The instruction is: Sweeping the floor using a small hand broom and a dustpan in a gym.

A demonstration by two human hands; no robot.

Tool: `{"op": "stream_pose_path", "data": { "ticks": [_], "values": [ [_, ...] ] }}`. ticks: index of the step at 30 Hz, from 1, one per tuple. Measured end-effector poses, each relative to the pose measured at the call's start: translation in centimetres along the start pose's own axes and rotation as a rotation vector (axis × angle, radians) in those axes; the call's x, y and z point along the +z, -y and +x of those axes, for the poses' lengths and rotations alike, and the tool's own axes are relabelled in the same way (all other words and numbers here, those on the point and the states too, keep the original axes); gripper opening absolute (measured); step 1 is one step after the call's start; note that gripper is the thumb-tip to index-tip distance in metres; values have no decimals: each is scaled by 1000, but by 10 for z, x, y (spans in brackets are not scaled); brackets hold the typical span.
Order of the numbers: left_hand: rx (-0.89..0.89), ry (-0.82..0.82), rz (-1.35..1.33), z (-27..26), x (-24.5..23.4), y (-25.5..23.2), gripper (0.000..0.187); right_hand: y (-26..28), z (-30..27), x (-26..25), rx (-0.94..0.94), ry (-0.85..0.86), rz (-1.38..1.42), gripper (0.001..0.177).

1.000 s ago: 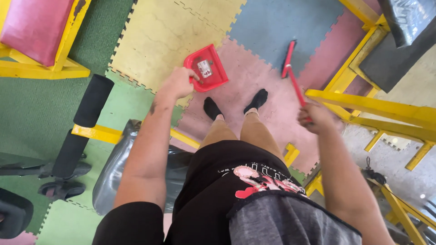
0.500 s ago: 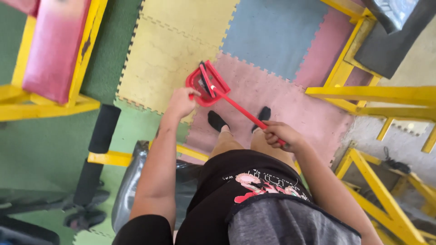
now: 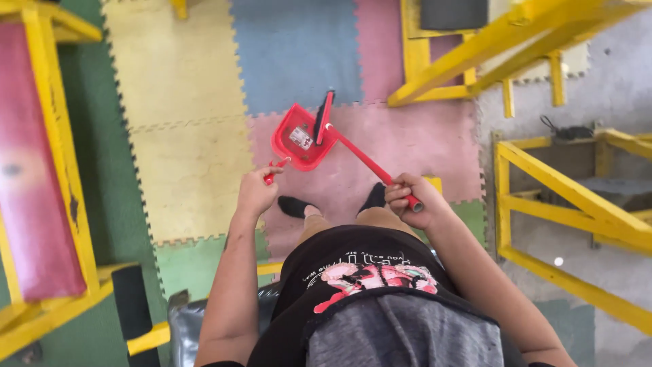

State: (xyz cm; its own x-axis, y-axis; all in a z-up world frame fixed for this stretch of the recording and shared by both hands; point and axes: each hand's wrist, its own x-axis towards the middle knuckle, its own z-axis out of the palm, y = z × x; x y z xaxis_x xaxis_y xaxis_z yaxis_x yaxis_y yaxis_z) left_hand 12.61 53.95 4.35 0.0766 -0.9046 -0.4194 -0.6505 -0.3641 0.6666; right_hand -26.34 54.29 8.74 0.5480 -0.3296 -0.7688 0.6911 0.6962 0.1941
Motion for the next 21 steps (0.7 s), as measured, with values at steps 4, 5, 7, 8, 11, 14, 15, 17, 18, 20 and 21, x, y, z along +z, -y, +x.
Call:
{"op": "stream_pose_path", "data": {
  "ticks": [4, 5, 7, 8, 11, 14, 15, 17, 18, 20, 21],
  "values": [
    [132, 52, 3, 26, 69, -54, 42, 48, -64, -35, -126, 58, 148, 20],
    [116, 87, 42, 31, 86, -71, 44, 59, -80, -44, -190, 67, 131, 18],
    [123, 134, 96, 42, 119, -104, 45, 84, -106, -72, -274, 85, 134, 16],
    [144, 161, 128, 46, 135, -118, 45, 95, -117, -89, -303, 27, 99, 13],
    [177, 230, 158, 60, 183, -154, 44, 122, -146, -149, -348, -66, -26, 8],
    [250, 272, 128, 76, 228, -173, 43, 128, -193, -163, -386, -180, -224, 14],
    [319, 275, 97, 81, 242, -176, 43, 125, -212, -159, -413, -260, -330, 27],
    [319, 322, 125, 84, 266, -199, 43, 131, -233, -185, -419, -322, -352, 33],
    [306, 349, 142, 86, 274, -208, 43, 131, -241, -195, -411, -381, -398, 39],
    [333, 384, 161, 87, 289, -231, 41, 131, -258, -215, -433, -412, -340, 38],
    [350, 403, 170, 88, 297, -242, 39, 131, -265, -225, -447, -442, -302, 37]
  ]
}}
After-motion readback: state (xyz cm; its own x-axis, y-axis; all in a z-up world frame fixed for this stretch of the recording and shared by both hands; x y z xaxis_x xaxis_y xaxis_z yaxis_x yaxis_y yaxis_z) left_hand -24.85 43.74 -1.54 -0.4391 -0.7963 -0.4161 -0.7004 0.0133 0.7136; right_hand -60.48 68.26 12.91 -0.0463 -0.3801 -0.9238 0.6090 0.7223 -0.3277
